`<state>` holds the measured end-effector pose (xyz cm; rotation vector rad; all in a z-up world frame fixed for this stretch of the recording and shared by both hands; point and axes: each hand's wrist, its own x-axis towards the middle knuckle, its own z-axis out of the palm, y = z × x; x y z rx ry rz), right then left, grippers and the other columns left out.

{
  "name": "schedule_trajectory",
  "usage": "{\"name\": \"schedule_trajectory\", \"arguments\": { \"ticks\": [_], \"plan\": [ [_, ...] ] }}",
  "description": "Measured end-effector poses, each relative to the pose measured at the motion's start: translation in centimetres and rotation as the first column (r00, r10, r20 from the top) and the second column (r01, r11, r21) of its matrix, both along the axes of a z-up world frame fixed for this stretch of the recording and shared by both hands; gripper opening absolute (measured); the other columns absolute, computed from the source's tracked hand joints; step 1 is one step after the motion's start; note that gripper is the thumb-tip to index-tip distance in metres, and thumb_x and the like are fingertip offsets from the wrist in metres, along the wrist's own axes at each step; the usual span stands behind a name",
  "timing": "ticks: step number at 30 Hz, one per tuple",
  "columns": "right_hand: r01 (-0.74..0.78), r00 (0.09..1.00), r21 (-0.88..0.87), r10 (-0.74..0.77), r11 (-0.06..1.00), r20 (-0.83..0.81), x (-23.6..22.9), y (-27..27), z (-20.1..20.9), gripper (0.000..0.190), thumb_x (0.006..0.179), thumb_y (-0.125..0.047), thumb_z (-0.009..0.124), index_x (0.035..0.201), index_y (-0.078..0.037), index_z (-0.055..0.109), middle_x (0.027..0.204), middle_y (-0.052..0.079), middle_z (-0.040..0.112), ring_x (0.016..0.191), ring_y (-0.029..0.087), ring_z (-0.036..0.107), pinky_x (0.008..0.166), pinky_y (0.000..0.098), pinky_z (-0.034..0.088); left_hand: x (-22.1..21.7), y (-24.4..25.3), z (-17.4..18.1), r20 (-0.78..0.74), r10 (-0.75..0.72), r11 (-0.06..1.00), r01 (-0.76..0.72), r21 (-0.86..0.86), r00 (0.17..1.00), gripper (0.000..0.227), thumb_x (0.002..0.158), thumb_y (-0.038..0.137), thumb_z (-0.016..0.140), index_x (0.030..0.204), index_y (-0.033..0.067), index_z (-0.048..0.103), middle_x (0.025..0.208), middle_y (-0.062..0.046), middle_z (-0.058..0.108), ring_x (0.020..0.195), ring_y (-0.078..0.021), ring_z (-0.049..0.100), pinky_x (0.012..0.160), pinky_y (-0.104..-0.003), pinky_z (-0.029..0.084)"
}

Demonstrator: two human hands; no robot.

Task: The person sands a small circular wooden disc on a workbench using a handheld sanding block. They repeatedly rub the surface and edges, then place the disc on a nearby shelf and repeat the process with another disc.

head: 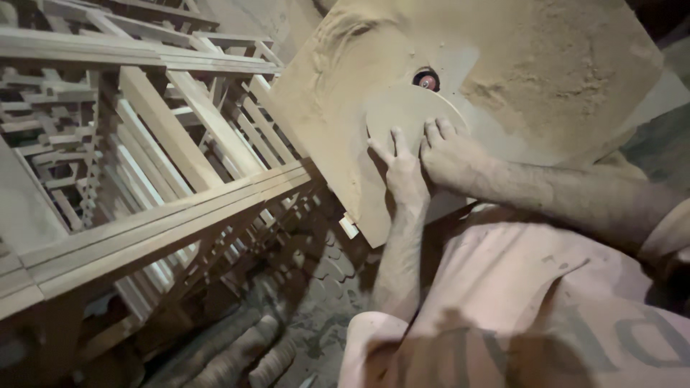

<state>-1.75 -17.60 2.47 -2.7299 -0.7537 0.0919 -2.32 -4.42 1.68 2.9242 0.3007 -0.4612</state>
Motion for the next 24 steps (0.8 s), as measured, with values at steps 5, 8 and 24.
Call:
{"name": "schedule_trajectory", "arguments": {
  "ticks": [5, 8, 24],
  "plan": [
    [0.045, 0.999, 0.025, -0.044, 0.999, -0.011, -0.1, 1.1, -1.3, 0.052, 0.089, -0.018, 0.054, 0.128, 0.016, 0.060, 0.138, 0.034, 0.057, 0.127, 0.045, 0.056, 0.098, 0.0490, 0.050, 0.0, 0.1, 1.9, 0.002, -0.089, 0.996, 0.089, -0.014, 0.996, 0.079, 0.091, 0.003, 0.059, 0.162, 0.0127, 0.027, 0.166, -0.034, 0.017, 0.123, -0.0476, 0.058, 0.103, -0.049, 0.053],
    [0.108, 0.991, -0.020, -0.106, 0.994, 0.086, -0.6, 1.7, -1.9, 0.058, 0.088, -0.019, 0.053, 0.134, 0.017, 0.054, 0.140, 0.034, 0.055, 0.129, 0.046, 0.054, 0.102, 0.0518, 0.047, -0.4, 1.5, 3.6, 0.110, -0.376, 0.926, 0.379, 0.001, 0.920, 0.092, 0.074, 0.018, 0.079, 0.155, 0.0100, 0.037, 0.159, -0.027, 0.028, 0.135, -0.0526, 0.043, 0.119, -0.056, 0.036],
    [0.108, 0.991, -0.140, -0.095, 0.984, 0.099, -1.2, 2.2, -1.4, 0.062, 0.084, -0.020, 0.055, 0.132, 0.019, 0.052, 0.143, 0.036, 0.049, 0.131, 0.049, 0.051, 0.096, 0.0535, 0.049, 8.4, 9.1, -0.3, 0.460, -0.844, 0.280, 0.958, -0.058, 0.274, 0.107, 0.066, 0.062, 0.086, 0.148, 0.0028, 0.053, 0.160, -0.016, 0.044, 0.149, -0.0387, 0.043, 0.126, -0.055, 0.031]
  ]
}}
